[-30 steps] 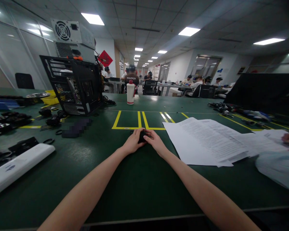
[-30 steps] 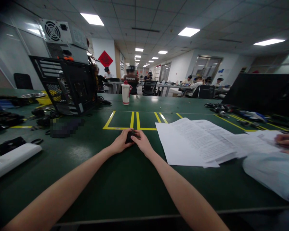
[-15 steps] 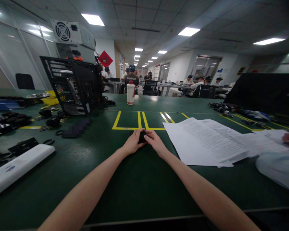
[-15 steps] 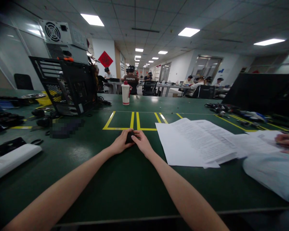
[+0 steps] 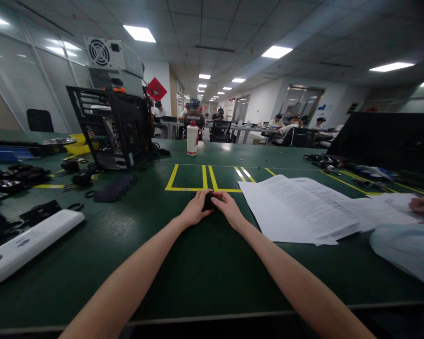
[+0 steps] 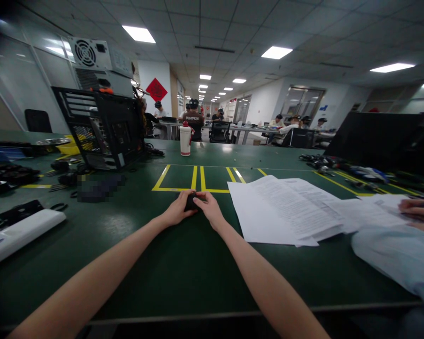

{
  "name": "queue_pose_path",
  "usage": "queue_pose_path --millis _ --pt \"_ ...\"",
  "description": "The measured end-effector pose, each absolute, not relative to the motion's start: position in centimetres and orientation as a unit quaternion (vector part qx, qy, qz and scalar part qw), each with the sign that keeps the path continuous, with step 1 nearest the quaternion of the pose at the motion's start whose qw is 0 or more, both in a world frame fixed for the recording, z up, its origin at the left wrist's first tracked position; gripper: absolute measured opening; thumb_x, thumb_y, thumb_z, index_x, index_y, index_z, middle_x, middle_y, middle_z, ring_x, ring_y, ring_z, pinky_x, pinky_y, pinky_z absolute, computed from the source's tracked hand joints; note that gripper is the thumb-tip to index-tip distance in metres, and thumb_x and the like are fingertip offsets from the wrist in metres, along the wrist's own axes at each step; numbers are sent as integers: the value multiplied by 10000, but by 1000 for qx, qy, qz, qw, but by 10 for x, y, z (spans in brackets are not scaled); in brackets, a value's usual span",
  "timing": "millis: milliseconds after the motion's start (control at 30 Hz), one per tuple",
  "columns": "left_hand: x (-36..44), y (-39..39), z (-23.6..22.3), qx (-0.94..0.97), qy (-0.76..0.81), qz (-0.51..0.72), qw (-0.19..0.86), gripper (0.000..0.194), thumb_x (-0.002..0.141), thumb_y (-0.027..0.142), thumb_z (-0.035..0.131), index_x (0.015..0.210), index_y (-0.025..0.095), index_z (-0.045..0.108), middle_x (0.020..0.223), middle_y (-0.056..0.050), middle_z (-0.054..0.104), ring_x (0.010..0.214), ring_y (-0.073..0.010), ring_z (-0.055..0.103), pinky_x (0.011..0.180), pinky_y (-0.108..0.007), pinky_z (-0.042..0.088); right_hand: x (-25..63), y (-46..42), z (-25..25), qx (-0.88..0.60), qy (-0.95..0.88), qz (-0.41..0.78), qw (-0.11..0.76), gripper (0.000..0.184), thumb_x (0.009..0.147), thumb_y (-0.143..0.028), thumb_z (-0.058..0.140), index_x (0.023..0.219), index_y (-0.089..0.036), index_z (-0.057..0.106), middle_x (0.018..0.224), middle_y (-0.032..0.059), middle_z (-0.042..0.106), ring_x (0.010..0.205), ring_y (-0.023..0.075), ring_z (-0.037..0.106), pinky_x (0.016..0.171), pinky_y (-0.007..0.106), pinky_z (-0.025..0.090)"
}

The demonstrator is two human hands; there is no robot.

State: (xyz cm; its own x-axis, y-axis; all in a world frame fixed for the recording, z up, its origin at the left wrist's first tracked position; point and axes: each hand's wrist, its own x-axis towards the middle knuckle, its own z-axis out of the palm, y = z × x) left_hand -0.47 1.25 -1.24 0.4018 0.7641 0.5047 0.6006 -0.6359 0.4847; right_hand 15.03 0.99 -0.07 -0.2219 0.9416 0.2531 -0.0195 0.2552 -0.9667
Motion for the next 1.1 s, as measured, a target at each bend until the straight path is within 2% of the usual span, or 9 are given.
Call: queue_pose_path --millis 133,333,500,667,833,967,1100 --pt "-5 14 -14 830 409 361 114 623 691 245 587 1207 220 239 1179 -100 366 1077 -252 425 863 -433 390 151 13 -3 -374 -616 502 479 336 697 -276 558 1024 -211 516 1078 44 541 1029 180 479 907 368 353" --pt "-4 15 -15 829 405 369 110 629 678 226 595 1200 206 245 1165 -93 370 1066 -242 430 875 -403 387 151 4 -1 -315 -627 523 485 321 653 -176 592 960 -232 514 1056 11 542 1050 155 475 935 340 341" --pt "-4 15 -15 830 406 368 101 632 673 247 600 1196 206 249 1169 -89 371 1072 -243 423 881 -404 383 149 5 -2 -339 -629 485 503 215 692 -236 556 905 -223 523 971 7 559 960 148 520 893 353 375" --pt "-4 14 -14 829 411 364 108 630 679 255 593 1201 205 242 1182 -90 364 1076 -241 420 880 -404 385 150 9 -3 -356 -625 502 479 308 705 -256 548 1006 -227 495 1064 30 531 1018 161 488 908 359 360" --pt "-4 13 -12 832 408 358 116 611 686 239 581 1198 216 248 1192 -85 356 1090 -241 410 885 -407 381 152 1 0 -328 -646 505 469 288 687 -252 570 965 -241 496 1075 6 514 1022 156 486 901 340 369" --pt "-3 14 -11 830 405 364 118 609 687 263 585 1193 212 250 1177 -85 366 1094 -246 406 884 -407 382 152 -1 1 -348 -652 470 483 205 709 -282 533 909 -246 517 1014 -4 530 985 159 493 867 344 387" --pt "-3 15 -12 827 413 360 125 617 683 265 593 1194 211 251 1163 -85 376 1060 -245 439 866 -407 397 151 4 1 -361 -655 458 481 298 712 -253 529 1009 -260 494 1075 6 515 1053 165 439 882 344 370"
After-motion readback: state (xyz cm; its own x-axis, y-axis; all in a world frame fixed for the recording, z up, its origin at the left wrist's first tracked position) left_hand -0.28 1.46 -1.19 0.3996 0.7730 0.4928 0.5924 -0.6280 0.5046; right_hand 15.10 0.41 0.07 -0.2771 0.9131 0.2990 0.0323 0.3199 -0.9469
